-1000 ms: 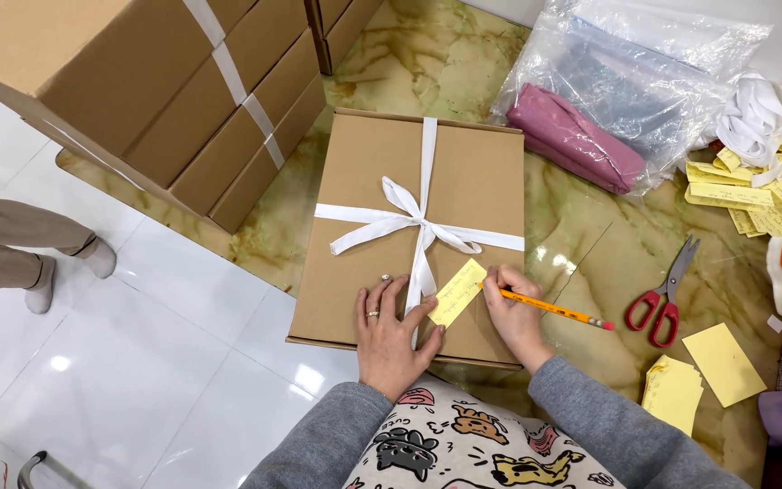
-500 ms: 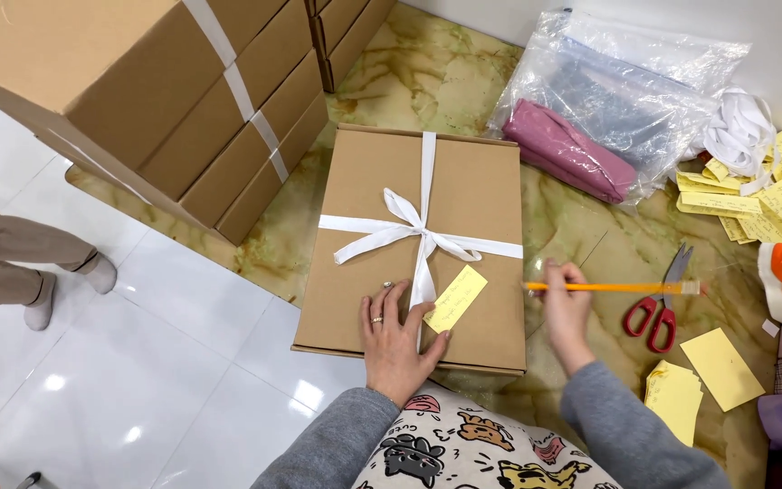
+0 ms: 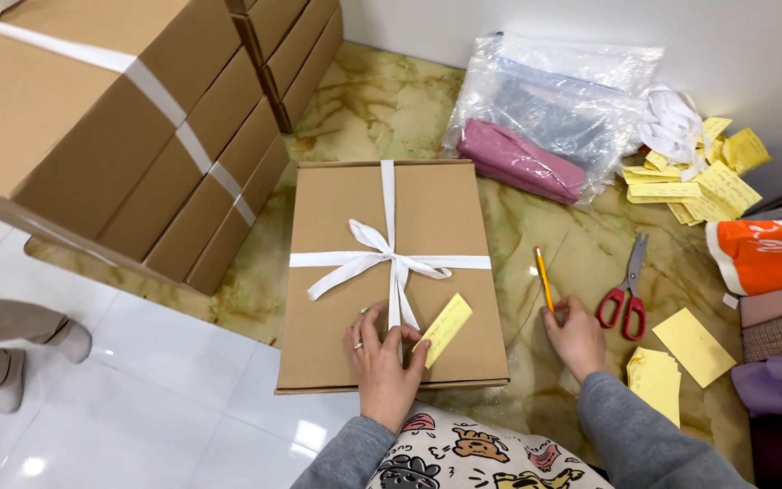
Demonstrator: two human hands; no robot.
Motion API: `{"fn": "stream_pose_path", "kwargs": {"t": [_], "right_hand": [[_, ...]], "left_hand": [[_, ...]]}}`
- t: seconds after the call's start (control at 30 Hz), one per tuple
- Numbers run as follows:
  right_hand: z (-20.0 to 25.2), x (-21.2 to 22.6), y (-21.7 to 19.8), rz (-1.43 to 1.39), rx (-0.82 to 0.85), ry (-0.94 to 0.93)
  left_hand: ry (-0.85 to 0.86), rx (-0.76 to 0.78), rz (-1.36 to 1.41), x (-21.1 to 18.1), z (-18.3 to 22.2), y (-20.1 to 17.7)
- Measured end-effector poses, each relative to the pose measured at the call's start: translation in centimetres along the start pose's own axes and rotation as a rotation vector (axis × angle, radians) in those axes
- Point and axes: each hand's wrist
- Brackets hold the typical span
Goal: Packing items into cardboard boxes, tying decorative ribbons, and writing notes.
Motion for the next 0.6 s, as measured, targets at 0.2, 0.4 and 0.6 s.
{"fn": "stream_pose_path", "kwargs": {"t": [0.2, 0.4, 0.6], "right_hand": [[6.1, 8.3, -7.3, -0.415, 0.361, -0.243], [6.0, 11.8, -7.2, -0.441, 0.776, -0.398], [-1.1, 15.3, -5.1, -0.798, 0.598, -0.383]], "left_hand": [[-0.055, 0.088, 0.108, 0.3, -0.6, 0.1], [-0.175, 0.159, 0.218, 0.3, -5.8, -0.6], [-0.241, 0.286, -0.006, 3.4, -8.8, -0.4]]}}
Point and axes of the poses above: each hand's wrist, its own z-axis away from the middle knuckle, its own y-axis out of the palm, x = y × z, and after that the axes turned 15 degrees about y, right-handed
